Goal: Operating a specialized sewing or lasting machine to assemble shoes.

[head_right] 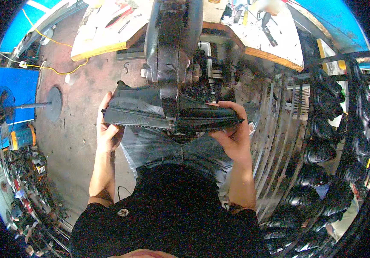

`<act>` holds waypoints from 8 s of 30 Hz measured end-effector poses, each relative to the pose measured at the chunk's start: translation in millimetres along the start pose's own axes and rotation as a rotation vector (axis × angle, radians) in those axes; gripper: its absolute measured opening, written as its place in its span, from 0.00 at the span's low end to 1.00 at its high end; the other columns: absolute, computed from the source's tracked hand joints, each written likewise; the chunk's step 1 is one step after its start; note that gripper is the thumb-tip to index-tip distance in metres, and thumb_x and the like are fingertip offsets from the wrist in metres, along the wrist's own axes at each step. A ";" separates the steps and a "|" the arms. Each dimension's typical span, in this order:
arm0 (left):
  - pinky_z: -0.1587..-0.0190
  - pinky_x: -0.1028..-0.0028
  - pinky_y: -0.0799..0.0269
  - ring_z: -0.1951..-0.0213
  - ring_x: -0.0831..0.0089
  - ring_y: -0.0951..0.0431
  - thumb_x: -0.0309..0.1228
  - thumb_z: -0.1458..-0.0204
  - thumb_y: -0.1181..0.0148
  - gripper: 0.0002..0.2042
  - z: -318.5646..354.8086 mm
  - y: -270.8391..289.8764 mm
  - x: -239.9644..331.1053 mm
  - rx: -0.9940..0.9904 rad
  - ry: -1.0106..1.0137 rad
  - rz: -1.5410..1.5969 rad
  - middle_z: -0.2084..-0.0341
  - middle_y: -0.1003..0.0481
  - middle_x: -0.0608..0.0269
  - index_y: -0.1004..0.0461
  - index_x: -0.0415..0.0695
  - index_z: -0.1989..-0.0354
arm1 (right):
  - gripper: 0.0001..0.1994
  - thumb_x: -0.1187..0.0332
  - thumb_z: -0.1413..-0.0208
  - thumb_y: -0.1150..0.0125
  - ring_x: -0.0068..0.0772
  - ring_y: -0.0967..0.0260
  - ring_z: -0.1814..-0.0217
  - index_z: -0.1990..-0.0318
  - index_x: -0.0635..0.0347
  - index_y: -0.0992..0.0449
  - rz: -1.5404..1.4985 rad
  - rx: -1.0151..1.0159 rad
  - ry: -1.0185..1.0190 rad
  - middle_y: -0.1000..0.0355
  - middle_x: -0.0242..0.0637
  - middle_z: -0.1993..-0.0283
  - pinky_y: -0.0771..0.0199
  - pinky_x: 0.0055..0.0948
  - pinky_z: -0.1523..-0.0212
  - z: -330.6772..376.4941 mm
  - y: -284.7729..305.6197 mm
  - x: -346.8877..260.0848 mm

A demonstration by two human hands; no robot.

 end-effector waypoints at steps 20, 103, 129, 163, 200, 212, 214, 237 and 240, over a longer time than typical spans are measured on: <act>0.41 0.61 0.28 0.37 0.63 0.31 0.41 0.46 0.32 0.43 20.5 29.0 -37.4 0.098 0.178 0.110 0.32 0.38 0.60 0.50 0.49 0.25 | 0.32 0.64 0.54 0.21 0.34 0.24 0.50 0.43 0.60 0.30 0.437 -0.152 0.069 0.24 0.42 0.51 0.25 0.33 0.49 -15.2 -69.1 -17.3; 0.45 0.68 0.28 0.49 0.68 0.22 0.23 0.62 0.21 0.27 -35.3 -141.9 2.6 -0.438 -0.104 -0.524 0.52 0.21 0.55 0.24 0.37 0.51 | 0.57 0.61 0.70 0.15 0.50 0.50 0.23 0.28 0.51 0.44 0.457 -0.137 0.269 0.44 0.43 0.27 0.47 0.47 0.28 -13.0 -8.7 24.5; 0.27 0.44 0.56 0.28 0.49 0.46 0.38 0.49 0.29 0.32 0.7 -108.6 -83.5 -0.147 0.160 0.278 0.35 0.36 0.58 0.36 0.55 0.35 | 0.54 0.82 0.76 0.31 0.43 0.47 0.24 0.29 0.64 0.43 0.313 0.102 0.064 0.45 0.44 0.25 0.48 0.40 0.26 8.4 145.0 1.8; 0.29 0.47 0.51 0.28 0.44 0.46 0.48 0.40 0.42 0.37 9.0 -52.8 82.2 0.214 -0.627 -1.008 0.30 0.42 0.45 0.47 0.42 0.28 | 0.50 0.66 0.70 0.14 0.44 0.37 0.34 0.34 0.59 0.36 0.416 -0.104 0.230 0.36 0.45 0.37 0.36 0.39 0.36 -19.3 -45.6 -20.9; 0.45 0.71 0.28 0.47 0.68 0.25 0.18 0.63 0.22 0.39 23.8 -86.8 -63.3 -0.185 0.086 -0.203 0.43 0.31 0.59 0.33 0.35 0.37 | 0.50 0.84 0.61 0.29 0.55 0.43 0.29 0.26 0.57 0.47 0.700 -0.333 -0.182 0.42 0.49 0.30 0.41 0.39 0.31 32.4 7.7 53.0; 0.43 0.64 0.28 0.44 0.64 0.26 0.22 0.53 0.27 0.43 40.7 -39.2 -67.5 -0.091 -0.100 -0.181 0.40 0.31 0.52 0.45 0.39 0.29 | 0.42 0.69 0.47 0.32 0.55 0.38 0.35 0.27 0.63 0.48 0.644 -0.430 -0.114 0.40 0.52 0.33 0.37 0.38 0.35 31.7 -17.5 79.7; 0.38 0.60 0.33 0.38 0.61 0.32 0.25 0.54 0.25 0.48 30.7 -63.9 -48.0 -0.086 -0.136 -0.431 0.35 0.36 0.51 0.51 0.42 0.26 | 0.43 0.71 0.48 0.31 0.53 0.39 0.32 0.26 0.63 0.49 0.607 -0.424 -0.075 0.40 0.52 0.31 0.39 0.38 0.32 34.4 -17.7 85.3; 0.51 0.65 0.22 0.52 0.68 0.22 0.17 0.62 0.22 0.36 1.3 -111.2 -30.4 -0.201 -0.036 -0.222 0.53 0.25 0.56 0.35 0.38 0.42 | 0.45 0.67 0.50 0.33 0.58 0.43 0.30 0.26 0.59 0.50 0.703 -0.291 -0.056 0.41 0.51 0.30 0.41 0.41 0.30 24.2 14.9 52.7; 0.50 0.65 0.22 0.52 0.68 0.22 0.17 0.62 0.22 0.38 3.4 -108.2 -32.0 -0.220 -0.070 -0.262 0.52 0.25 0.55 0.36 0.38 0.41 | 0.44 0.67 0.51 0.33 0.57 0.43 0.28 0.26 0.62 0.49 0.672 -0.297 -0.117 0.41 0.52 0.30 0.43 0.40 0.30 22.1 15.7 49.2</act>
Point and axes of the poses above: each hand's wrist, its own z-axis away from the middle knuckle, its own y-axis out of the back of the hand, x = y × z, the point moved 7 cm from there along -z, towards the middle knuckle
